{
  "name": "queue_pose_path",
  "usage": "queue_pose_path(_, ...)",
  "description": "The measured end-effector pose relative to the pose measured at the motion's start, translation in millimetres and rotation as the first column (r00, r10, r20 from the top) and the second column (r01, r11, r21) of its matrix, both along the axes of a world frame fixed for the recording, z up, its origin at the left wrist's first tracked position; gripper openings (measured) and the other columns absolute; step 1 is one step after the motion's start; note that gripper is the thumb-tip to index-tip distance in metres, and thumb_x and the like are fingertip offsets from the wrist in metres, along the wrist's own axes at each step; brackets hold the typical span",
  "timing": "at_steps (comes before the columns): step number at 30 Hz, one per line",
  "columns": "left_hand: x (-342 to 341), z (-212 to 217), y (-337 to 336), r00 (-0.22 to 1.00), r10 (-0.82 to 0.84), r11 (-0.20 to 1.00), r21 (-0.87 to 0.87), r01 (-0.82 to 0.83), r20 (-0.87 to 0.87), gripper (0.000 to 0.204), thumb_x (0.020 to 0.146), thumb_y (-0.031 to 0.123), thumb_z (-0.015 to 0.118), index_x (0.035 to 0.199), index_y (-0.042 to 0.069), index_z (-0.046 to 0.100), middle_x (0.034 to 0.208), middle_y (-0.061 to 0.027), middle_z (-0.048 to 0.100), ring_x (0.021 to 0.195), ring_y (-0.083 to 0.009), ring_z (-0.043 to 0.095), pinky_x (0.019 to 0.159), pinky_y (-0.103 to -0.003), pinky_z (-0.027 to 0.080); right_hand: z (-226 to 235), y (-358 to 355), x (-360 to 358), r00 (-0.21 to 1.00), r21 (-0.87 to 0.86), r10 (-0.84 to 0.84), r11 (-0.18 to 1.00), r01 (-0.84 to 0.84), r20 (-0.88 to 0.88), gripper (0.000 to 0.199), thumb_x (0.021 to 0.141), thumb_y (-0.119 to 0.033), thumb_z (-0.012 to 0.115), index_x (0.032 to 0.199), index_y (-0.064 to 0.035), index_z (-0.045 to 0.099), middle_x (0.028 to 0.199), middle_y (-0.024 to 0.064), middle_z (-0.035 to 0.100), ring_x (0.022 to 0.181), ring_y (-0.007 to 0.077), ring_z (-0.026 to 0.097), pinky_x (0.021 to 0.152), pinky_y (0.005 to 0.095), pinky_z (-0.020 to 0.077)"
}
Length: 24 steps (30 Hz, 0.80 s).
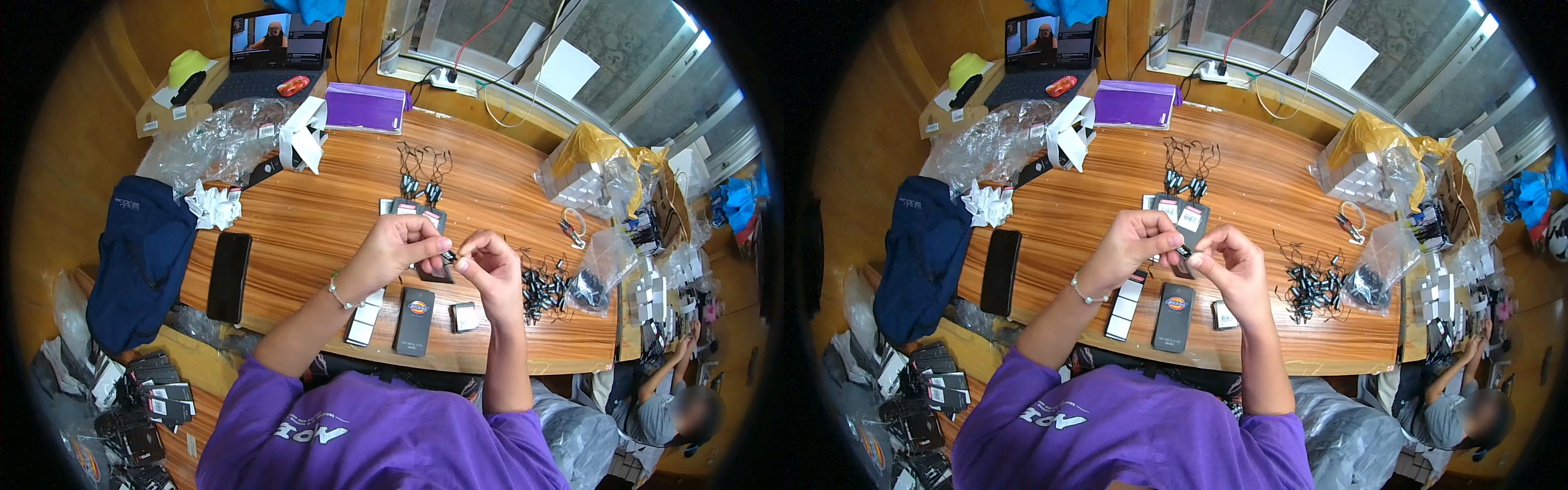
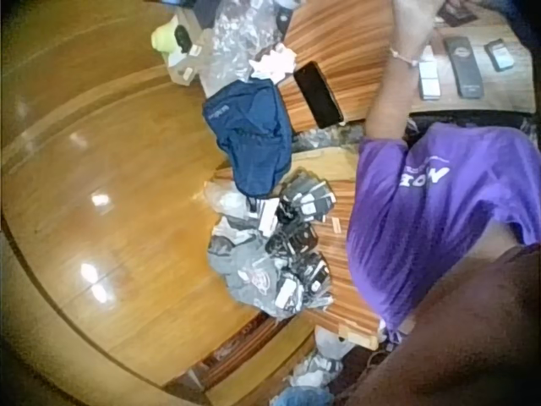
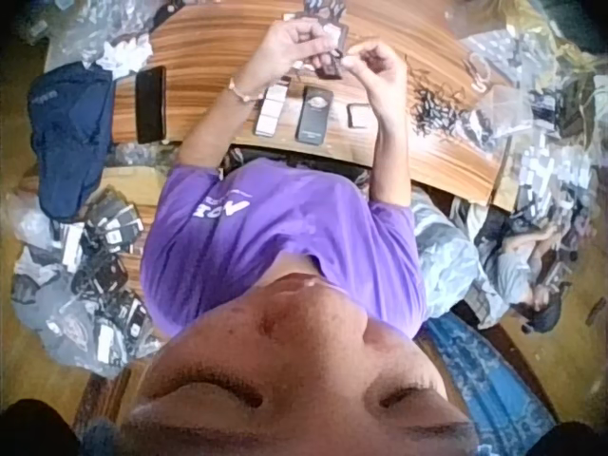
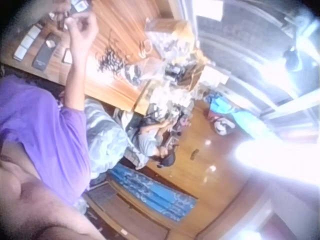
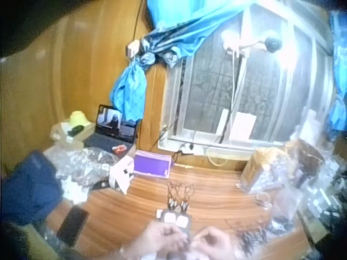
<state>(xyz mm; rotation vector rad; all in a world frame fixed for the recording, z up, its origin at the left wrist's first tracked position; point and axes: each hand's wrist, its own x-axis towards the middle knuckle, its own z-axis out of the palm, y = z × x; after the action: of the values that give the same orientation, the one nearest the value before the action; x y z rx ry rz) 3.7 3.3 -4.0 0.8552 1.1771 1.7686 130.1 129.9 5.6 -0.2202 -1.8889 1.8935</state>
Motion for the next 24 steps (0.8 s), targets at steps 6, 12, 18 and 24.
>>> queue_pose_path(6,8,-1,4,0.997,-0.036,0.999,0.043,0.033,0.064,0.014,0.084,0.015,0.06,0.079,0.003,0.059,0.066,-0.0016,0.06,0.057,-0.0051,0.054,0.053,-0.016,0.043,-19,7,-7,0.976,-0.196,0.171,0.961,-0.196,-0.136,0.02,0.076,-0.014,0.07,0.083,-0.0053,0.053,0.082,0.0011,0.053,0.077,0.0087,0.05,0.07,0.0225,0.0404)
queue_pose_path(12,12,-1,2,0.996,-0.073,0.996,0.059,0.07,0.055,0.014,0.085,0.015,0.06,0.077,0.003,0.059,0.065,-0.0011,0.059,0.058,-0.0049,0.054,0.053,-0.017,0.043,-25,6,-6,0.963,-0.186,0.225,0.95,-0.251,-0.15,0.021,0.078,-0.017,0.068,0.084,-0.0055,0.051,0.084,0.0021,0.054,0.079,0.0099,0.051,0.072,0.0235,0.0411)
queue_pose_path(18,2,-1,6,0.987,0.046,0.997,0.065,-0.036,-0.154,0.014,0.085,0.015,0.06,0.079,0.002,0.059,0.063,0.001,0.057,0.057,-0.0044,0.052,0.054,-0.016,0.042,-13,4,-9,0.973,-0.062,0.227,0.971,-0.229,-0.04,0.022,0.083,-0.024,0.062,0.088,-0.0046,0.052,0.087,0.0033,0.055,0.081,0.0111,0.052,0.075,0.026,0.0418)
queue_pose_path(24,-13,3,19,0.549,0.487,0.866,0.291,-0.407,-0.68,0.039,0.08,0.021,0.062,0.11,-0.001,0.047,0.107,-0.0134,0.047,0.102,-0.0236,0.048,0.089,-0.035,0.038,-25,6,-35,0.993,-0.302,0.118,0.946,-0.117,-0.013,0.032,0.094,-0.028,0.04,0.079,-0.0028,0.054,0.072,0.0045,0.056,0.07,0.0127,0.05,0.069,0.0261,0.0398)
